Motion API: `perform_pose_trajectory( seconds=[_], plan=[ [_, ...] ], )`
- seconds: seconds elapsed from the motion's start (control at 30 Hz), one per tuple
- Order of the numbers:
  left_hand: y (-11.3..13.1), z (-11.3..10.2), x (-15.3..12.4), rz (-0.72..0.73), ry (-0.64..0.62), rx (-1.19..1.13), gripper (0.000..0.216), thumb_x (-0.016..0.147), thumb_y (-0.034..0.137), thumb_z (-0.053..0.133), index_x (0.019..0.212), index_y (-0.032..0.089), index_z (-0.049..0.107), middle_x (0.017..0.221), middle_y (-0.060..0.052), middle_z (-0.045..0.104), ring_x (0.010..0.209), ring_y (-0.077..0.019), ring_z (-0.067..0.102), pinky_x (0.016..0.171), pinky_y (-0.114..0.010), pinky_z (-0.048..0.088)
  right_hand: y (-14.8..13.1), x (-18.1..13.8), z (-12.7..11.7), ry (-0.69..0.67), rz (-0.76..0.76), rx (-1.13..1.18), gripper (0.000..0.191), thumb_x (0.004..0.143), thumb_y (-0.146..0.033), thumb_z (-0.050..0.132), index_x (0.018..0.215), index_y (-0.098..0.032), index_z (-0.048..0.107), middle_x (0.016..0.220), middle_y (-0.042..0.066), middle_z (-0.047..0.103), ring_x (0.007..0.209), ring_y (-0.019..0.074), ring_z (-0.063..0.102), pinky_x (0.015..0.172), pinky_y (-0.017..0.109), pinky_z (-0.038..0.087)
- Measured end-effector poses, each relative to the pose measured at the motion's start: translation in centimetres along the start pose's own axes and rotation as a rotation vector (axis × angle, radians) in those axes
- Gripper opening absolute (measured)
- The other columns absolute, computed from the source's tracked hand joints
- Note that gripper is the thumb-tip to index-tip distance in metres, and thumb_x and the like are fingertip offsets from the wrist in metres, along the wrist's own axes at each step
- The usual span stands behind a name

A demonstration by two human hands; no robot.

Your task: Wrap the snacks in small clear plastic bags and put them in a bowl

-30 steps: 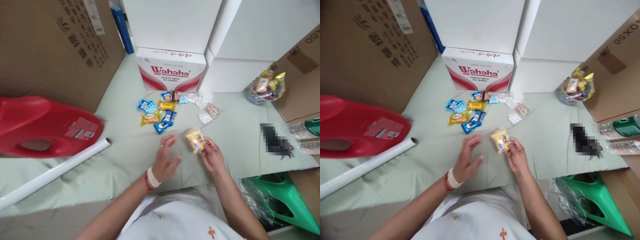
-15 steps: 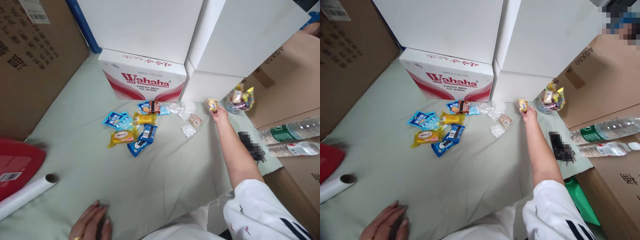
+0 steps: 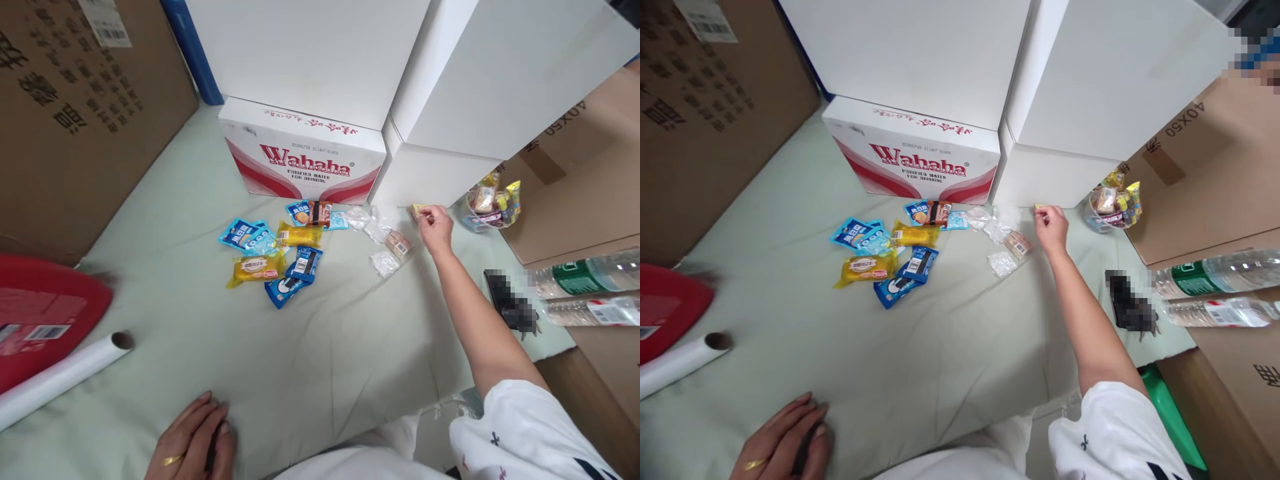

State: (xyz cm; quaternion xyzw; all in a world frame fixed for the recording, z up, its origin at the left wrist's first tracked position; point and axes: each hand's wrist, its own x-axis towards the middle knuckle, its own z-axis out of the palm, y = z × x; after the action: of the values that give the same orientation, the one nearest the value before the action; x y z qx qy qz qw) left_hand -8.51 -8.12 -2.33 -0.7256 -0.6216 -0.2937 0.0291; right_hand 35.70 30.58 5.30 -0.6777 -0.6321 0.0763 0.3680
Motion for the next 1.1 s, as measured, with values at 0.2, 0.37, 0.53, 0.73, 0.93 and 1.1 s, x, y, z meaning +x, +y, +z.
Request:
perform_pose_trajectory(
  seconds=[0.2, 0.37, 0.53, 0.73, 0.93, 1.1],
  plan=[
    [0.6, -0.4, 0.3, 0.017, 0.035, -0.018, 0.018, 0.089, 0.017, 0.061, 0.107, 0.02, 0.065, 0.108, -0.013, 0.069, 0.104, -0.0303, 0.07, 0.092, -0.046, 0.057, -4.1, -5.5, 0.4, -0.661, -0.225, -0.103, 0.008, 0.074, -0.023, 0.075, 0.081, -0.023, 0.072, 0.081, 0.002, 0.068, 0.071, 0.0173, 0.057, 0.069, 0.027, 0.041],
    [2.1, -1.1, 1.3, -0.182, 0.105, -0.214, 0.013, 0.091, 0.018, 0.06, 0.101, 0.023, 0.067, 0.106, -0.008, 0.068, 0.103, -0.025, 0.07, 0.09, -0.039, 0.057, -4.1, -10.5, -0.5, -0.522, -0.126, 0.012, 0.006, 0.078, -0.027, 0.067, 0.075, -0.022, 0.068, 0.079, 0.004, 0.066, 0.071, 0.0189, 0.058, 0.071, 0.03, 0.045],
    [7.8, 0.3, 7.3, -0.51, -0.121, -0.702, 0.021, 0.097, 0.035, 0.054, 0.089, 0.022, 0.068, 0.084, -0.003, 0.065, 0.074, -0.0161, 0.063, 0.06, -0.026, 0.051, -6.8, -18.7, -1.1, -0.451, 0.014, 0.396, 0.027, 0.093, -0.044, 0.056, 0.101, -0.024, 0.073, 0.079, 0.001, 0.066, 0.068, 0.019, 0.061, 0.068, 0.033, 0.05],
    [12.2, 5.5, 13.4, -0.641, -0.291, -1.163, 0.036, 0.081, 0.053, 0.07, 0.081, 0.017, 0.064, 0.072, 0.0, 0.061, 0.064, -0.0123, 0.053, 0.061, -0.025, 0.043, -10.6, -26.0, -1.4, -0.49, -0.106, 0.562, 0.018, 0.092, -0.036, 0.062, 0.095, -0.029, 0.078, 0.097, 0.005, 0.073, 0.09, 0.0232, 0.066, 0.081, 0.037, 0.051],
    [11.0, 5.9, 12.1, -0.857, -0.247, -1.429, 0.05, 0.069, 0.062, 0.08, 0.074, 0.017, 0.059, 0.058, 0.007, 0.049, 0.051, -0.0074, 0.041, 0.052, -0.022, 0.031, -8.1, -25.9, -3.6, -0.467, 0.386, 0.882, 0.021, 0.079, -0.041, 0.077, 0.089, -0.023, 0.074, 0.07, -0.001, 0.06, 0.063, 0.014, 0.051, 0.059, 0.026, 0.043],
    [10.3, 5.2, 10.9, -0.86, -0.197, -1.443, 0.049, 0.067, 0.06, 0.084, 0.072, 0.017, 0.06, 0.058, 0.006, 0.05, 0.052, -0.0069, 0.039, 0.053, -0.023, 0.031, -7.1, -26.0, -4.5, -0.294, 0.597, 0.959, 0.036, 0.067, -0.046, 0.087, 0.087, -0.021, 0.072, 0.071, -0.002, 0.056, 0.059, 0.0101, 0.044, 0.051, 0.022, 0.037]
  ],
)
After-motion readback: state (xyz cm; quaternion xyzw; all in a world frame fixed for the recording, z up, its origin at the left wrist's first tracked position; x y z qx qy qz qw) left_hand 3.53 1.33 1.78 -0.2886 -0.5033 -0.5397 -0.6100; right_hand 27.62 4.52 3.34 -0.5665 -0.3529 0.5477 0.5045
